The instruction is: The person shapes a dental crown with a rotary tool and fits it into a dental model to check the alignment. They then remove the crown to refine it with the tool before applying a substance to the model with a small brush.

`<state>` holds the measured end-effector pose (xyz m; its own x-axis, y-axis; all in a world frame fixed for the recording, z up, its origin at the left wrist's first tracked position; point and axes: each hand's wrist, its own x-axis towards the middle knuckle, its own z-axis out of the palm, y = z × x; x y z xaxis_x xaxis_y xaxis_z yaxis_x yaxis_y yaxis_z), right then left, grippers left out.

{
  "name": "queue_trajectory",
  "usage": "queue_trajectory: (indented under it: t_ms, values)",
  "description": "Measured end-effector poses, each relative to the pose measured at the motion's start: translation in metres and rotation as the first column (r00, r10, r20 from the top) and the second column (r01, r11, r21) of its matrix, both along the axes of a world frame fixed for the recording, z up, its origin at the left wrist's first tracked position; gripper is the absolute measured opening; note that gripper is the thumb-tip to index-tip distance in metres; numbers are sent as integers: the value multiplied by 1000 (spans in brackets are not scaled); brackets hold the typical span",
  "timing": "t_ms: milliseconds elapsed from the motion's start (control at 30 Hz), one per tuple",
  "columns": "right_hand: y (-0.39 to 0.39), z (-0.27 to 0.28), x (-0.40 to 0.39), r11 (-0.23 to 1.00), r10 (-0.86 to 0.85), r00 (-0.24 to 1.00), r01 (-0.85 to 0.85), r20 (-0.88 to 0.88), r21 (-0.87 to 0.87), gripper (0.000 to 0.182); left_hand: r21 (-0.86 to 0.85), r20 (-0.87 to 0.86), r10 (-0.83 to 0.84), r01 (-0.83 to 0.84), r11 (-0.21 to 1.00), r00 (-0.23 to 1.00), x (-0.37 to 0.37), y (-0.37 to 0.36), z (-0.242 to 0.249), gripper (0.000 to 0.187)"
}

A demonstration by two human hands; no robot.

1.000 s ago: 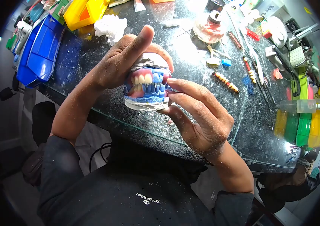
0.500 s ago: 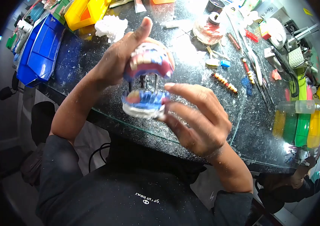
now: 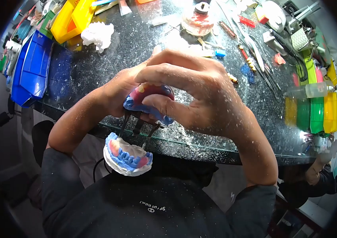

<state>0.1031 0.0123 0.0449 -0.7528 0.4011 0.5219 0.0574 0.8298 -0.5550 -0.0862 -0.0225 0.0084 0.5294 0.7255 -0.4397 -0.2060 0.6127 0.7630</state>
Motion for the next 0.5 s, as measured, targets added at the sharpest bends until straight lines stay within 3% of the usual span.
queue_trajectory:
  t_ms: [500]
  values:
    - [0,-1,-2,992,44,999,-42,17,-116,28,96,-31,-123,126,987,992,-1,-2,-5,39]
